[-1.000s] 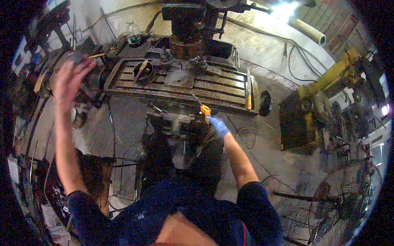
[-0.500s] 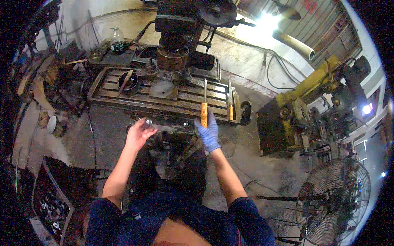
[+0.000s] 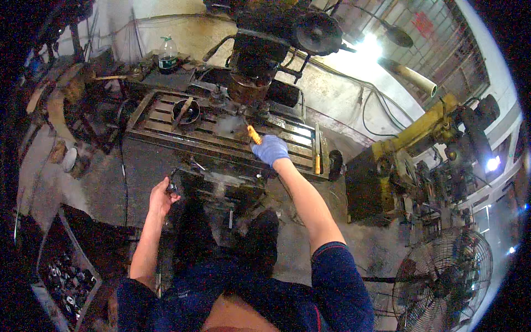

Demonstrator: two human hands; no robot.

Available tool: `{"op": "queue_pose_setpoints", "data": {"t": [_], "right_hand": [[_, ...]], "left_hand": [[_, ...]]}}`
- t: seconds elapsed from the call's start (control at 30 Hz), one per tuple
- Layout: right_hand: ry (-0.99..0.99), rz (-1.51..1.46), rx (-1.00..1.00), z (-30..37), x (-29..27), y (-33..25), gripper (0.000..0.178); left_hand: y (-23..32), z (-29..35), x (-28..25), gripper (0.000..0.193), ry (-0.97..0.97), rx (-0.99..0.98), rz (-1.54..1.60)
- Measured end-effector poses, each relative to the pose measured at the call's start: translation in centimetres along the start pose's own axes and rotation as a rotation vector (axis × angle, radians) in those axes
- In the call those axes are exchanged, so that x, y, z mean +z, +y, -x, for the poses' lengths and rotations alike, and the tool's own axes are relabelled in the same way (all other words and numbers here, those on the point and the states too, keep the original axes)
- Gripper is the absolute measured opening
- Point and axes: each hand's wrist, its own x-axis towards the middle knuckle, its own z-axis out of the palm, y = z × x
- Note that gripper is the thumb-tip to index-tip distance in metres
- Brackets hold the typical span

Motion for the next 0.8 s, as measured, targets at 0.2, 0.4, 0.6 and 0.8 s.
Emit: {"op": "queue_pose_setpoints", "data": {"t": [0.2,0.4,0.6,0.8], "right_hand": [[-0.037,-0.095,0.043,-1.5,0.5,-0.7,0.051],[-0.546,-0.323,-0.284,7.4,0.3,-0.3,0.058],[-0.461,-0.206,-0.482,12.7,6.4,-1.7,0.059],[-0.344,-0.292,-0.435,13.4,7.6,0.4,0.058]], "left_hand": [[0.5,0.2,-3.2,0.021,0.145,0.049,-0.073],[-0.4,0.8,-3.9,0.026,0.09,0.017,-0.062],[-2.1,-0.3,2.6,0.023,-0.186,-0.066,-0.238],[-3.1,-1.6,2.6,0.017,-0.145,-0.085,-0.302]]}}
